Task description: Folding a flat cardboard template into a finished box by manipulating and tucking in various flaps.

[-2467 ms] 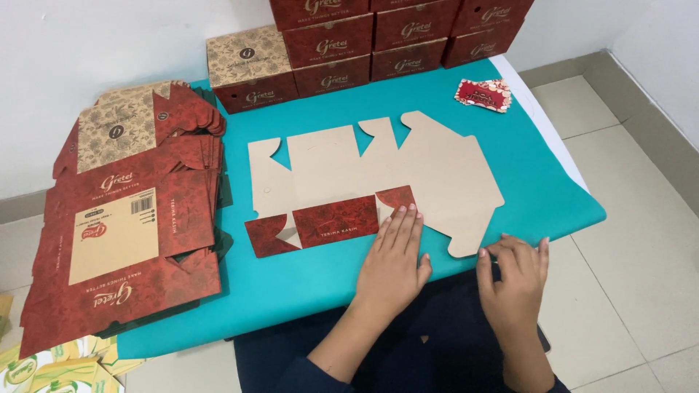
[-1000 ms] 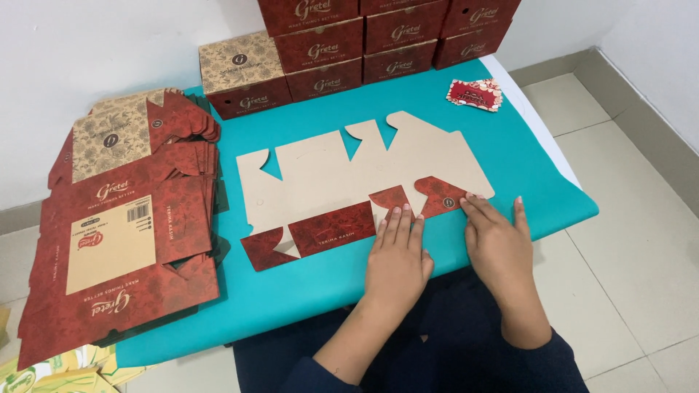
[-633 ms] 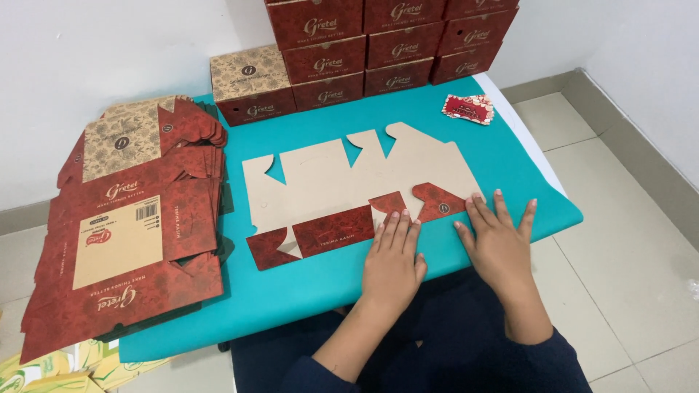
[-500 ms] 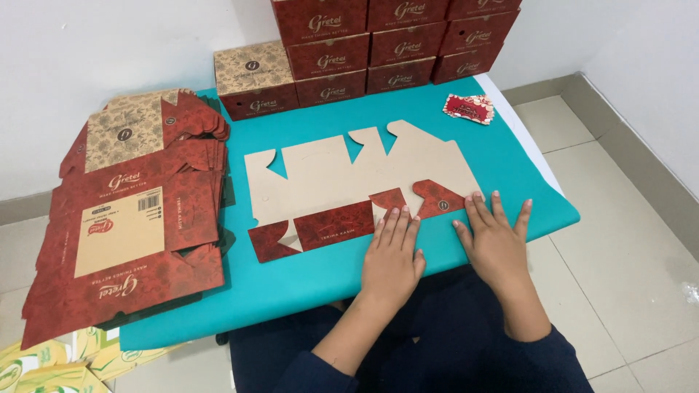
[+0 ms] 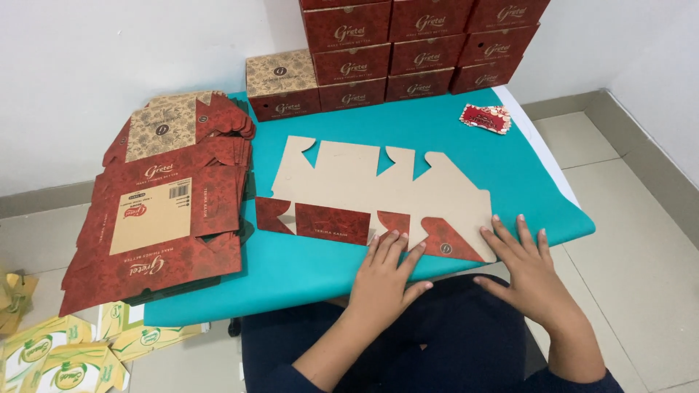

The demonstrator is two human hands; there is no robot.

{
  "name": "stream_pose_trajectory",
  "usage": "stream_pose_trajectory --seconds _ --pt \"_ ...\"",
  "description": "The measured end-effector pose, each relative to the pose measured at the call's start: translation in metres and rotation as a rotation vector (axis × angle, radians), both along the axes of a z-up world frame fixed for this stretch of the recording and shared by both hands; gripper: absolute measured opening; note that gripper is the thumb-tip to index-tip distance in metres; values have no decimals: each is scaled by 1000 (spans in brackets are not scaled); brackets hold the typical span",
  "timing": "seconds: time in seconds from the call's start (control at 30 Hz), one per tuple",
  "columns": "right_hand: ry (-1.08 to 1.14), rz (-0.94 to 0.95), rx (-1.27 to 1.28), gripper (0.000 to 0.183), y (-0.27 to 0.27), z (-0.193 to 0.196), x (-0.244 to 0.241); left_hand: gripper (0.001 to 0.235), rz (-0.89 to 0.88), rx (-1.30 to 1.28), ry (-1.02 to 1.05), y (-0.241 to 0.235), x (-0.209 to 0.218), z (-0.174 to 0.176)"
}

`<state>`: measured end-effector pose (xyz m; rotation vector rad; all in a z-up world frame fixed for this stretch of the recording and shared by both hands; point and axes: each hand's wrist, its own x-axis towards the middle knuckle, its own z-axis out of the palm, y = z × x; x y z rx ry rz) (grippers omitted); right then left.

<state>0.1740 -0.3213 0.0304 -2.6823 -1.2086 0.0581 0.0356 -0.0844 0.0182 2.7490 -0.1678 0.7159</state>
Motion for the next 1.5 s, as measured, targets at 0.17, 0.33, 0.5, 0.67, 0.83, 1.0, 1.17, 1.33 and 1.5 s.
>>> stream_pose_trajectory --seconds 0.17,0.33,0.5,0.67,0.83,1.0,1.17,1.33,1.5 --pt "-239 170 242 47 -11 -16 1 55 -60 -72 37 9 -17 8" --pt "-193 342 372 30 2 2 -21 45 -118 -112 60 25 -27 15" --pt "-71 502 514 17 47 28 -69 50 -29 -142 49 43 -37 11" --pt "-221 550 474 20 102 10 -103 49 54 -176 96 58 -57 11" --pt "-322 526 467 15 133 5 -99 35 61 -271 24 58 -80 13" --pt "-245 554 437 10 140 5 -92 22 -20 -159 -161 57 -90 -2" --pt "-267 535 443 7 142 8 -98 17 33 -35 -317 61 -81 -19" --pt "-388 487 508 7 144 -3 -104 15 47 -56 -338 59 -80 -18" --pt "-483 402 639 16 146 -33 -115 14 38 -78 -348 59 -80 -13"
